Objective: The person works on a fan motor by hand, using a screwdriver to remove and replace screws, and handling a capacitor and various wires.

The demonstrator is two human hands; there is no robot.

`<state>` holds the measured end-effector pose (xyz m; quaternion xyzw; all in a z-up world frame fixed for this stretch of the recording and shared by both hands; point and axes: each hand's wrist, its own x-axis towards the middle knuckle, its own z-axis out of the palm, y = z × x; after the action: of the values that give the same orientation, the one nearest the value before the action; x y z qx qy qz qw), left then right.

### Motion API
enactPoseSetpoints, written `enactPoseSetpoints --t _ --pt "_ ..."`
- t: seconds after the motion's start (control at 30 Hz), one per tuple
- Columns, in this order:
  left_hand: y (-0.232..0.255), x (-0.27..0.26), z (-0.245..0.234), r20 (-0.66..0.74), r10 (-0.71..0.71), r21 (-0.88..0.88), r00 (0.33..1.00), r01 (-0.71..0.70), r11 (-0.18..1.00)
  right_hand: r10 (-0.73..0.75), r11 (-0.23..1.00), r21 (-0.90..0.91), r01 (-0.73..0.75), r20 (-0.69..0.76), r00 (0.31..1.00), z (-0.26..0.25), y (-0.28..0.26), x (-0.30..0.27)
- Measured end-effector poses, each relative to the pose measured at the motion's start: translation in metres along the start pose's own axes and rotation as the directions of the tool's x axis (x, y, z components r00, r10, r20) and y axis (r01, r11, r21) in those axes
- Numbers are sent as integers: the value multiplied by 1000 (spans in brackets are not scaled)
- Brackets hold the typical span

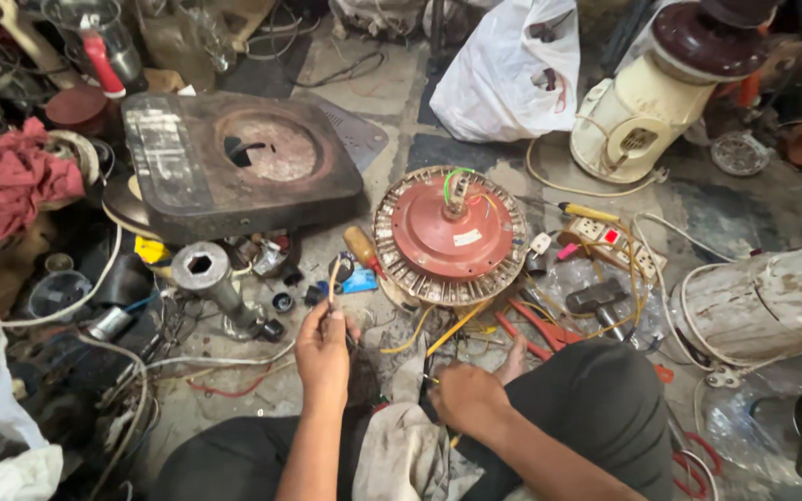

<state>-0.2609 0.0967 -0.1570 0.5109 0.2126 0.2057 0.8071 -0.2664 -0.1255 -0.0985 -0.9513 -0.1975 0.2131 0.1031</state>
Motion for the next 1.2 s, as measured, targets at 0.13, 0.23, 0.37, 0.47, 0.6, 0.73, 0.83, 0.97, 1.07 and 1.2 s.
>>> enactPoseSetpoints --t 0.13,0.23,0.37,0.47,0.6,0.73,0.83,0.97,1.07,1.2 --pt "13 -4 5 -51 -20 7 998 21 1000 78 997 -34 -74 163 984 10 -5 16" --pt "28 -9 5 -111 -204 -12 973 204 979 111 994 -26 -108 216 970 1 -12 18" --pt "24 -1 4 -118 -142 11 983 144 989 52 997 -65 -50 39 998 -53 -1 -17" --pt "16 5 6 -66 17 -61 998 -21 998 -3 981 195 13 -51 999 -114 29 -44" --pt "24 -6 10 -88 -67 -192 994 49 980 -38 842 527 118 -161 986 -160 67 -73" --pt "55 -31 34 67 -277 -156 959 284 946 151 662 749 20 -159 976 -142 65 -72" --pt "71 -63 71 270 -404 -222 874 464 857 6 711 635 302 -435 900 -99 31 -52" --pt "87 -60 82 211 -406 -378 889 457 805 -248 816 392 425 -427 870 -70 17 -58" --pt "85 -48 69 162 -383 -441 910 413 797 -365 840 296 455 -313 877 -59 18 -71" --pt "72 -49 59 126 -338 -285 933 360 888 -353 835 381 396 -182 918 -64 23 -71"
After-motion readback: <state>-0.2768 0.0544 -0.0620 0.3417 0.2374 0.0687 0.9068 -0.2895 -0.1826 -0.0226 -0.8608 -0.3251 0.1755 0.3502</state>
